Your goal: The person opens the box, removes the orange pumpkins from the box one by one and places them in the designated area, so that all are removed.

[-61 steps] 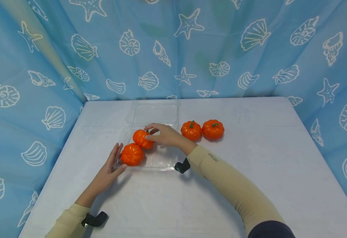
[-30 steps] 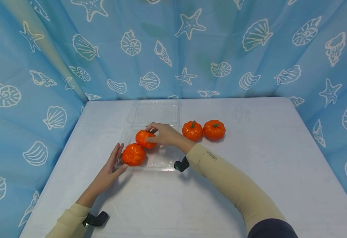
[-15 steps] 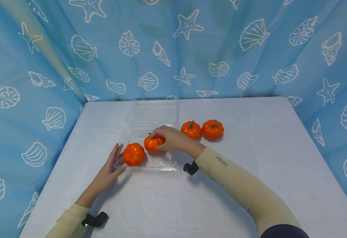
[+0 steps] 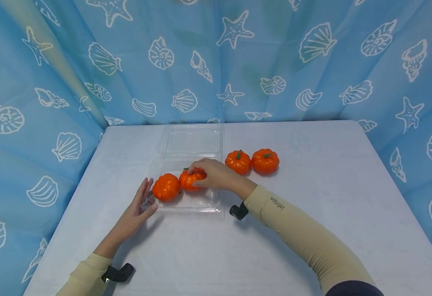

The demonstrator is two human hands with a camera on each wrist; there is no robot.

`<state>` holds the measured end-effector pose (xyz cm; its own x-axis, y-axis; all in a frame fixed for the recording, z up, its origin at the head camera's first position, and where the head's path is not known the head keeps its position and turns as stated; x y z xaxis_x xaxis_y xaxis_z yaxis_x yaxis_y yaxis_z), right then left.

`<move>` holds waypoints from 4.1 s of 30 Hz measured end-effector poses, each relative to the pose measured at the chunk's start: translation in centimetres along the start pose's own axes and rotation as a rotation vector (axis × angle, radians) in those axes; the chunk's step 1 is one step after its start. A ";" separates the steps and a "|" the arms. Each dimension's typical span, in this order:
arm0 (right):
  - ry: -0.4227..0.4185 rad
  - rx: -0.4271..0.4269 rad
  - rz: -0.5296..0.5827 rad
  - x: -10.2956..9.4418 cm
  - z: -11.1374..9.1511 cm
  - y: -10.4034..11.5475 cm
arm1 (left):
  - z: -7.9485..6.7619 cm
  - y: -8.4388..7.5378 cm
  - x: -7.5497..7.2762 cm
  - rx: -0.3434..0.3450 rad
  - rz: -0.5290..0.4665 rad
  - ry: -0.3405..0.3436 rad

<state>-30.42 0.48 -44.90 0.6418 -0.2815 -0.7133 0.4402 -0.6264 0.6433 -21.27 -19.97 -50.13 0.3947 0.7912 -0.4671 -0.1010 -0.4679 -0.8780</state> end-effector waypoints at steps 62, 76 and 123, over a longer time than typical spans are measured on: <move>-0.127 -0.124 -0.001 0.1 -1.7 -0.2 | 0.0 0.0 0.0 0.000 0.001 0.001; -0.202 -0.156 0.057 -1.7 -4.0 -0.9 | 0.0 -0.2 -0.1 0.008 0.005 0.000; -0.352 -0.036 0.050 -2.8 -14.0 -6.6 | 0.1 0.2 0.0 0.004 -0.002 0.007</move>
<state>-26.33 15.57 -43.20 0.4102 -0.5486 -0.7285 0.4391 -0.5813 0.6850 -21.34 -20.01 -50.28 0.4009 0.7896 -0.4645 -0.1036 -0.4647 -0.8794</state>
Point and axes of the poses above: each hand's wrist, its own z-axis towards the middle knuckle, its own x-axis out of the palm, y = z × x, the point moved 10 cm from there along z, towards the middle knuckle, and after that the axes turned 12 degrees about y, right-handed, at the moved point
